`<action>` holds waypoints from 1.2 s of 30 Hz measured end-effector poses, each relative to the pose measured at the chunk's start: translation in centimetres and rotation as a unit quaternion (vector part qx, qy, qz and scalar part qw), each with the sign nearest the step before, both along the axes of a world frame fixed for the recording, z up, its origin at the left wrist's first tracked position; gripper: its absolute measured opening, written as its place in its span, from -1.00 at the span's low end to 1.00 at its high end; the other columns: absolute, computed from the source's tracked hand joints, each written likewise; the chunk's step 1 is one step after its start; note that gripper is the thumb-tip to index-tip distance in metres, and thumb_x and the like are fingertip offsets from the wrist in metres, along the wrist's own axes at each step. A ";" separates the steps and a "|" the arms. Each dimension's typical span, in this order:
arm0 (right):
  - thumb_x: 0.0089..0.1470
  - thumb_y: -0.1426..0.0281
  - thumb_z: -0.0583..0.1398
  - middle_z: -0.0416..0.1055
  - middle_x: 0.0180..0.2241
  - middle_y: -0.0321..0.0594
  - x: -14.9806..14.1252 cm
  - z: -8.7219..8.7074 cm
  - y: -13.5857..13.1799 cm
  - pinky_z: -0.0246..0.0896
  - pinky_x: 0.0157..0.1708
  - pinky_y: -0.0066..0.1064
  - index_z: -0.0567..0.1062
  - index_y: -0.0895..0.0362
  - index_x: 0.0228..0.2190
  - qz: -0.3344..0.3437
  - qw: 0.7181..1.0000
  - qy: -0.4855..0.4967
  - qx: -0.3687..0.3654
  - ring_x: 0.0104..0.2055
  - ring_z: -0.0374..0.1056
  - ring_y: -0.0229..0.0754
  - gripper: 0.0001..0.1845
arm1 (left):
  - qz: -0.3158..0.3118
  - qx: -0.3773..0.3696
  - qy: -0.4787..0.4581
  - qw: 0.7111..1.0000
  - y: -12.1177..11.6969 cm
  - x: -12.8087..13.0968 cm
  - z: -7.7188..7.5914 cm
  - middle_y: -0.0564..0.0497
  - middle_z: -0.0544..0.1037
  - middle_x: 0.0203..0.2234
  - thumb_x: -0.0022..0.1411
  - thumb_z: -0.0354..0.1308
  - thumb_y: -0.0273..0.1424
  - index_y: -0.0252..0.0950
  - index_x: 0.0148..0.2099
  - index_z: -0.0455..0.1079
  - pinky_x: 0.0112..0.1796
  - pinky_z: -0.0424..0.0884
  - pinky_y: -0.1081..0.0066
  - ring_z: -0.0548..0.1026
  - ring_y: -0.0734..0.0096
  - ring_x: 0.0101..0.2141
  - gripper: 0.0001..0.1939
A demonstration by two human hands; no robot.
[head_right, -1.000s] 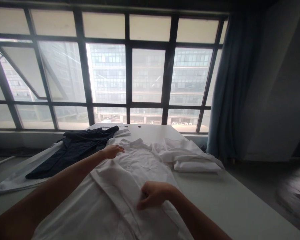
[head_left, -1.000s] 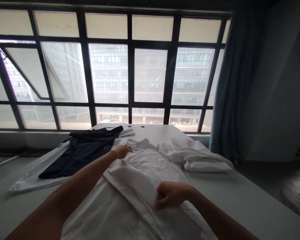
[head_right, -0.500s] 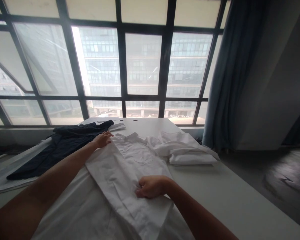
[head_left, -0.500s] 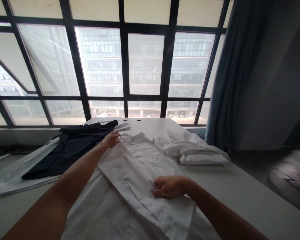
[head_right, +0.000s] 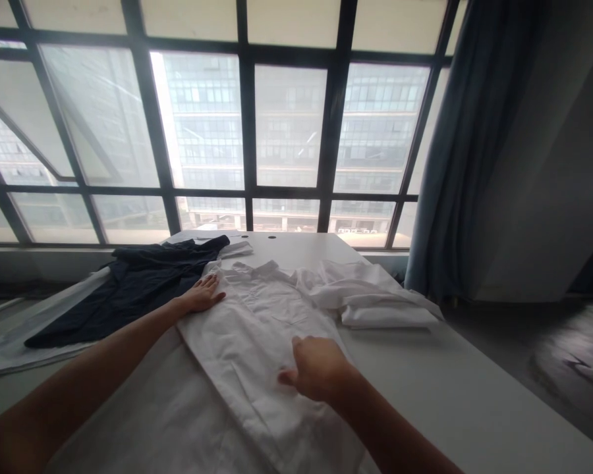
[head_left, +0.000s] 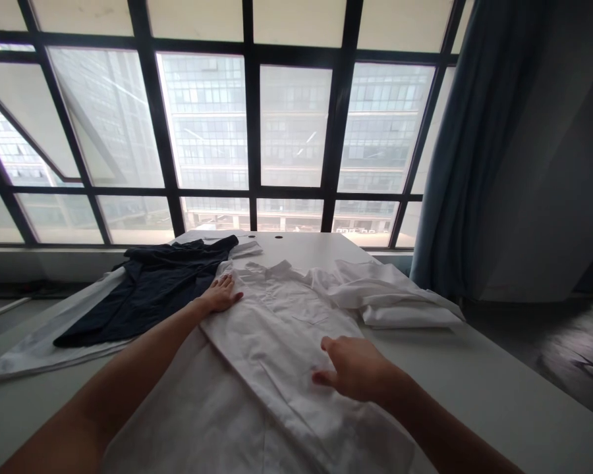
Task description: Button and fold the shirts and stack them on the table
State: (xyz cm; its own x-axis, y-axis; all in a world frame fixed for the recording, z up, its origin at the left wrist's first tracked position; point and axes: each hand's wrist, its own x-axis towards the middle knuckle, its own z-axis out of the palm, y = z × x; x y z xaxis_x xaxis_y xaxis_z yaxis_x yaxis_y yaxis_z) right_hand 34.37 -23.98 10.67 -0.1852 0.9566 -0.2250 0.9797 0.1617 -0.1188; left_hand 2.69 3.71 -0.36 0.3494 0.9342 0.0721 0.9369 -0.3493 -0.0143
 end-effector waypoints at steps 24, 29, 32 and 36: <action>0.18 -0.13 0.02 -0.18 0.39 0.03 -2.7 -6.4 1.7 -0.42 0.37 0.02 0.04 0.13 0.35 0.307 0.936 0.171 0.005 0.43 -0.27 0.07 -0.10 | -0.066 0.047 -0.011 0.997 -7.2 -1.2 -0.8 -0.20 0.07 0.35 0.43 -0.25 -0.05 -0.39 0.38 0.10 0.29 -0.14 0.10 0.00 0.16 0.35 -0.32; 0.19 -0.14 0.00 -0.19 0.39 0.04 -2.9 -6.6 1.4 -0.43 0.37 0.01 0.04 0.16 0.35 0.307 0.939 0.153 0.006 0.43 -0.28 0.06 -0.09 | -0.021 0.002 -0.015 1.000 -8.9 -3.6 -0.7 -0.16 0.04 0.35 0.41 -0.26 -0.03 -0.37 0.38 0.10 0.29 -0.09 0.19 -0.02 0.24 0.35 -0.30; 0.19 -0.12 0.02 -0.13 0.39 0.00 -3.1 -6.4 1.4 -0.34 0.37 -0.01 0.09 0.13 0.34 0.315 0.936 0.156 0.015 0.42 -0.20 0.07 -0.13 | 0.003 0.020 -0.012 1.000 -9.0 -3.9 -0.5 -0.20 0.05 0.35 0.41 -0.25 -0.03 -0.41 0.37 0.11 0.29 -0.13 0.13 -0.03 0.18 0.35 -0.29; 0.22 -0.01 0.06 0.25 0.25 -0.02 -1.4 -5.5 3.6 0.06 0.25 -0.18 0.37 0.16 0.18 0.231 0.949 0.190 0.104 0.26 0.20 0.05 -0.33 | -0.009 0.018 -0.020 1.000 -9.2 -4.3 -0.7 -0.20 0.10 0.34 0.41 -0.23 -0.07 -0.39 0.35 0.15 0.28 -0.06 0.13 0.03 0.18 0.34 -0.34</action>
